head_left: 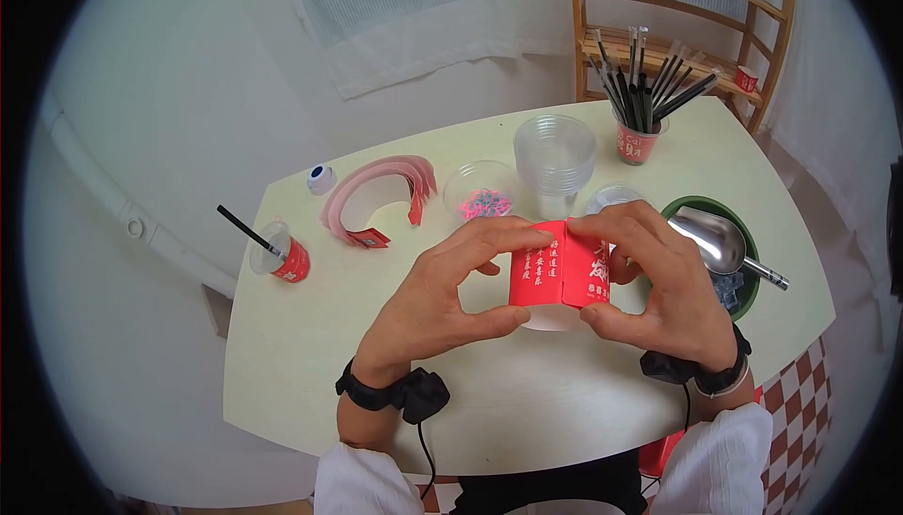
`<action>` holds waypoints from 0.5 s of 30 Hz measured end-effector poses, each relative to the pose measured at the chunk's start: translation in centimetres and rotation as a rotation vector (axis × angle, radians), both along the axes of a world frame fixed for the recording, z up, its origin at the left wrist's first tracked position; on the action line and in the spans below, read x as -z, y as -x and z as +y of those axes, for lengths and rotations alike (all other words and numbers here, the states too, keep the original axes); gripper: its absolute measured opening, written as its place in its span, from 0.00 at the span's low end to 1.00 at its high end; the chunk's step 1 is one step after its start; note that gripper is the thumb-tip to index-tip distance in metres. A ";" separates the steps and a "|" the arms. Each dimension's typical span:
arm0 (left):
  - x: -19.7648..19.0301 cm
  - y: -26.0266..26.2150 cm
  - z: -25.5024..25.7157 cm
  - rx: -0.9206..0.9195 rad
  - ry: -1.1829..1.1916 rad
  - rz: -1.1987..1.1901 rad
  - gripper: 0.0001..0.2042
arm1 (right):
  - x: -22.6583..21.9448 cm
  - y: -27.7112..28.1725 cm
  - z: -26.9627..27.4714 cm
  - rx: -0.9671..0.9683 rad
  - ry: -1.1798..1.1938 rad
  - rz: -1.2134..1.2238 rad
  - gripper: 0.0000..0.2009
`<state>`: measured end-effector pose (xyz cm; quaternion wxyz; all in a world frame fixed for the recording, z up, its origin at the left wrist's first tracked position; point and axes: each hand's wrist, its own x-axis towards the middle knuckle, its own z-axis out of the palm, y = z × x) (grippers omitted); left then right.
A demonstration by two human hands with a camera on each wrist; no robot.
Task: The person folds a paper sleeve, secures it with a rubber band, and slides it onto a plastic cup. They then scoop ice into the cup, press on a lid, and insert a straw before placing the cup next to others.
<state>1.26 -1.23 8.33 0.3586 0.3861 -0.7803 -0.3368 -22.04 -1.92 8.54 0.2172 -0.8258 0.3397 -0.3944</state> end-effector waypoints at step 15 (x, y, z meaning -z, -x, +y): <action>0.1 0.0 0.0 -0.018 -0.001 -0.023 0.34 | 0.6 0.5 -0.6 -0.061 -0.008 0.032 0.28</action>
